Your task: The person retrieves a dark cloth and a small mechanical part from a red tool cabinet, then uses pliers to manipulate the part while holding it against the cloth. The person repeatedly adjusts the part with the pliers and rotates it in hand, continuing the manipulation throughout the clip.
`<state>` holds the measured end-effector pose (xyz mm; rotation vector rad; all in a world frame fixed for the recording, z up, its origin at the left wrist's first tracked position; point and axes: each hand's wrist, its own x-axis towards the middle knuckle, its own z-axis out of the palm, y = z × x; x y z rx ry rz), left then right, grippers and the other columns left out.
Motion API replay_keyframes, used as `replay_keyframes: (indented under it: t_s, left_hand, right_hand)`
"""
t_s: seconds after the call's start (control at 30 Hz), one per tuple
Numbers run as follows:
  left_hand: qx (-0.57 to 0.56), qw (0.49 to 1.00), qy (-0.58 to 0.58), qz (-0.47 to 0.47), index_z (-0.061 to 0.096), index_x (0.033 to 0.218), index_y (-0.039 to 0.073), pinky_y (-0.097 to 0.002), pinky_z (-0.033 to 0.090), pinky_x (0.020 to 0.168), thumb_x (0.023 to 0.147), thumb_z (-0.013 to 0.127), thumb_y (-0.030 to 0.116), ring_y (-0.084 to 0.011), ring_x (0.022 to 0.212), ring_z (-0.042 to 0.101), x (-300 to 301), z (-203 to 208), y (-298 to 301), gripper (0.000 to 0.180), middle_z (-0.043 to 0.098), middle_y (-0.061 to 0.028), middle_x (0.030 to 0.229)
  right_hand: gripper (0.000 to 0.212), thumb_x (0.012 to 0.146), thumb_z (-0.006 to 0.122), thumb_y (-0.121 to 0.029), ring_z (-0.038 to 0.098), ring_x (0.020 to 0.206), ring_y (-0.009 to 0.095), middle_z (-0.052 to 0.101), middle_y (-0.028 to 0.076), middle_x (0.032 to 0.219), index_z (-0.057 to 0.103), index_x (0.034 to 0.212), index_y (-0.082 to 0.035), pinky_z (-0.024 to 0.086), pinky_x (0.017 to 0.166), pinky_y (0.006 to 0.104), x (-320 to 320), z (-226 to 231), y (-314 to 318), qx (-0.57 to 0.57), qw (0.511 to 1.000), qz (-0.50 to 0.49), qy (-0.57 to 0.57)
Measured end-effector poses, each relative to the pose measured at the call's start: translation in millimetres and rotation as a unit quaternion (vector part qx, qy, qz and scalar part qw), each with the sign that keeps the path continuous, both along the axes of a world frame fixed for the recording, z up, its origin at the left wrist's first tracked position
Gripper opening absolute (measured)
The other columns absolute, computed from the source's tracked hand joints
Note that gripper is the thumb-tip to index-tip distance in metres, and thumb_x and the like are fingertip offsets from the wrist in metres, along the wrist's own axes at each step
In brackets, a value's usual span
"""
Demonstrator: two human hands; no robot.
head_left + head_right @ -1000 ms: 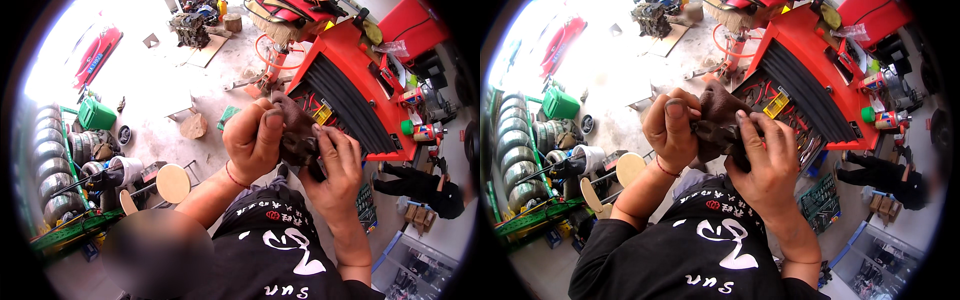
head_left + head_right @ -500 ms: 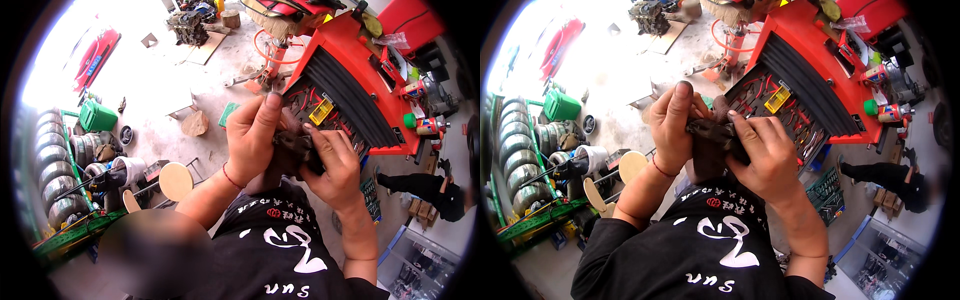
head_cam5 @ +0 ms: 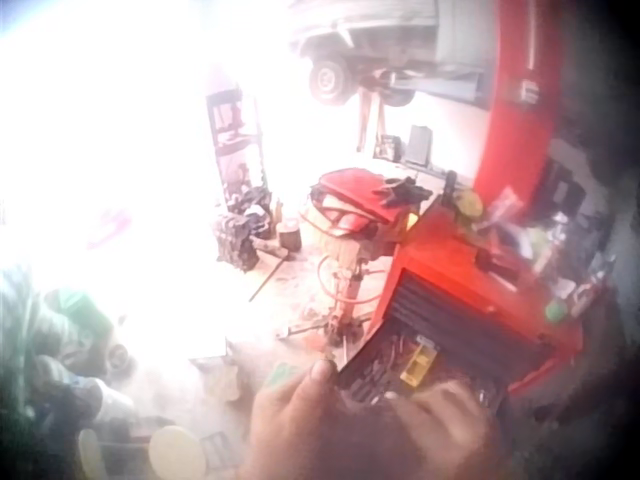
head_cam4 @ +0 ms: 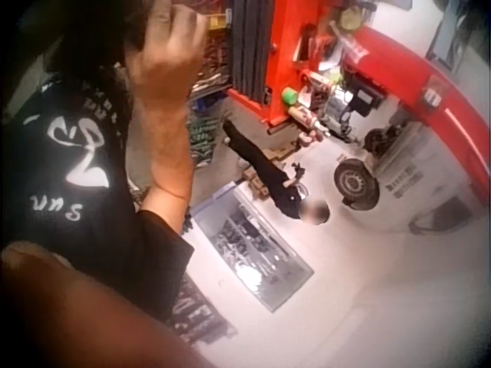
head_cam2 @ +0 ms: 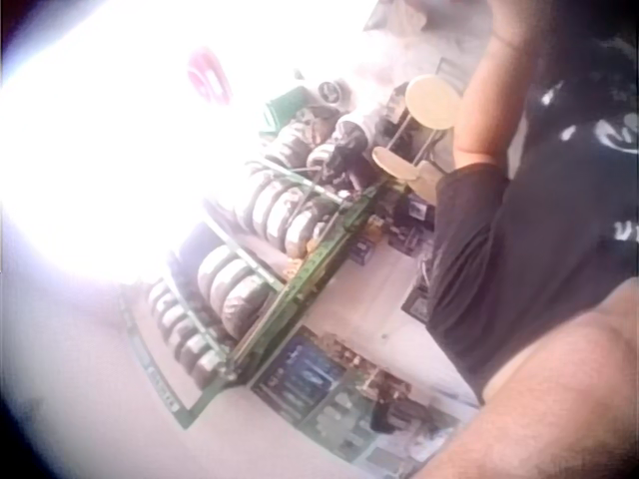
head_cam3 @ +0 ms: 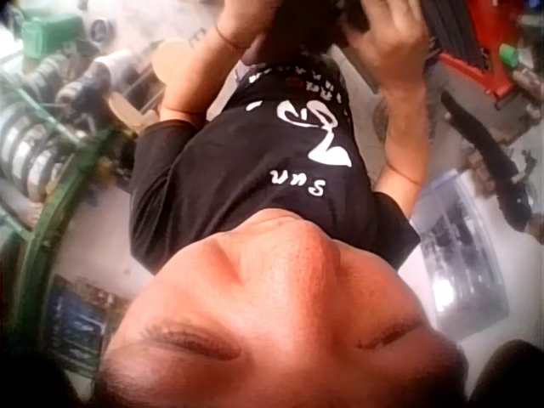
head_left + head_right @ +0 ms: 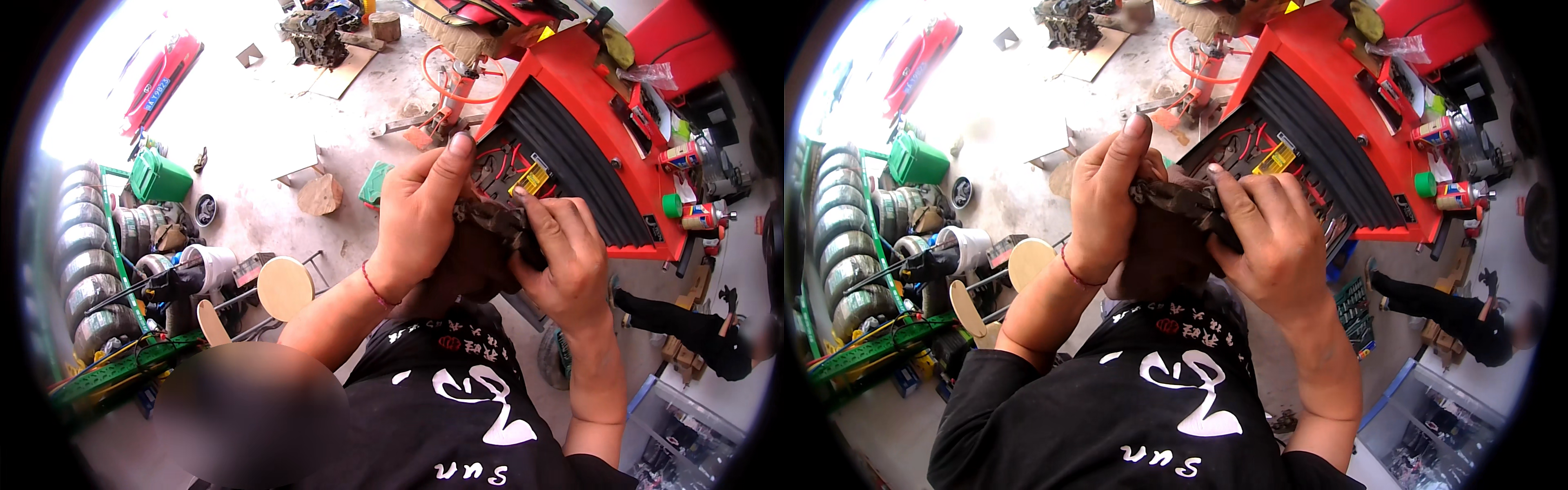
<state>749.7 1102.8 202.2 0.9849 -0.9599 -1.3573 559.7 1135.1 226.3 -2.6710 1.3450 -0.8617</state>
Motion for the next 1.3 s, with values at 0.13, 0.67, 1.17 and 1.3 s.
replay_keyframes:
  t_s: [0.13,0.67,1.17,1.3]
  left_hand:
    - [0.034,0.998,-0.033,-0.038,0.065,0.077,0.001,-0.0218,0.041,0.062,0.101,0.059,0.042,-0.0071,0.065,0.054,7,2,-4,0.048,0.061,-0.0026,0.069]
    - [0.024,0.992,0.074,-0.099,0.06,0.085,0.004,-0.0234,0.037,0.053,0.107,0.038,0.047,-0.008,0.056,0.046,-8,-5,-2,0.053,0.052,0.0002,0.066]
    - [0.192,0.91,0.166,-0.328,0.057,0.083,0.004,-0.0271,0.035,0.05,0.106,0.043,0.038,-0.0127,0.051,0.045,11,9,-3,0.044,0.041,0.0002,0.059]
    - [0.164,0.944,0.13,-0.256,0.056,0.079,0.004,-0.0259,0.033,0.047,0.106,0.042,0.045,-0.0122,0.048,0.042,1,10,6,0.051,0.041,-0.0002,0.058]
  right_hand:
    - [0.063,0.061,0.077,-0.004,0.06,0.08,0.033,0.061,0.015,0.092,0.064,0.122,0.002,0.053,0.071,0.0416,-3,-3,-4,0.013,0.999,0.022,-0.02]
    - [0.049,0.068,0.072,0.001,0.067,0.076,0.027,0.066,0.014,0.092,0.067,0.116,0.0,0.055,0.069,0.0352,10,-14,5,0.122,0.977,-0.061,-0.167]
    - [0.047,0.06,0.071,0.002,0.067,0.076,0.031,0.067,0.015,0.091,0.066,0.107,0.002,0.054,0.069,0.0345,-20,-19,-24,0.034,0.987,0.097,-0.122]
    - [0.058,0.06,0.072,0.001,0.066,0.087,0.033,0.065,0.016,0.1,0.065,0.117,0.002,0.054,0.078,0.0373,-18,-19,-23,0.043,0.988,0.067,-0.133]
